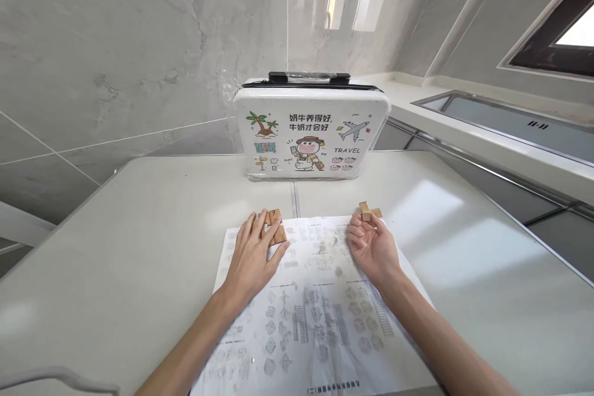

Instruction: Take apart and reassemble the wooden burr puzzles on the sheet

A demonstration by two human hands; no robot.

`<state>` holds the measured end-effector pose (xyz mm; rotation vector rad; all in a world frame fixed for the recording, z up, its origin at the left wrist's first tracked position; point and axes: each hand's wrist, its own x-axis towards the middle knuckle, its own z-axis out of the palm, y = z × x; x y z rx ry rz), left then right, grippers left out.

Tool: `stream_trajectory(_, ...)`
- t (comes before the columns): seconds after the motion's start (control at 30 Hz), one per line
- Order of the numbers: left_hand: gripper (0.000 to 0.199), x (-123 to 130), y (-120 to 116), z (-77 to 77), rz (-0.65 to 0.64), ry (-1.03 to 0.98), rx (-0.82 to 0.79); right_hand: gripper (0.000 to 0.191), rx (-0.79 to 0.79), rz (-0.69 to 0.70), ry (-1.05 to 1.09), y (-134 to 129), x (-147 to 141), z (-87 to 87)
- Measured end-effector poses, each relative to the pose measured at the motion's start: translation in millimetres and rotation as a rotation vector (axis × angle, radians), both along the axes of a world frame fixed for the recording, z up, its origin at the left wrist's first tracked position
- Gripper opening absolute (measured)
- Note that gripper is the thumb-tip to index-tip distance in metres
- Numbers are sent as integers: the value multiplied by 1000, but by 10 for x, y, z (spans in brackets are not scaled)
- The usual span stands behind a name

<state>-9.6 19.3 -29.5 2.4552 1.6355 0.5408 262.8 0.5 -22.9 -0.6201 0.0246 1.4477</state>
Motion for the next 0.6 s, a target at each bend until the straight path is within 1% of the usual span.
stream_trajectory(0.2, 57, -3, -5, -14, -1, -10, -2, 14, 1, 13, 51, -11, -2, 57)
stream_trajectory(0.27, 57, -4, -3, -21, -3, -14, -2, 13, 13, 37, 42, -23, -24, 63)
stream_trajectory(0.43, 55, -5, 0, -29, -15, -37, 3, 15, 33, 199, -76, -54, -124, 48)
stream_trajectory(0.6, 57, 7, -14, -13, -21, -36, -32, 26, 33, 386, -272, -72, -201, 50)
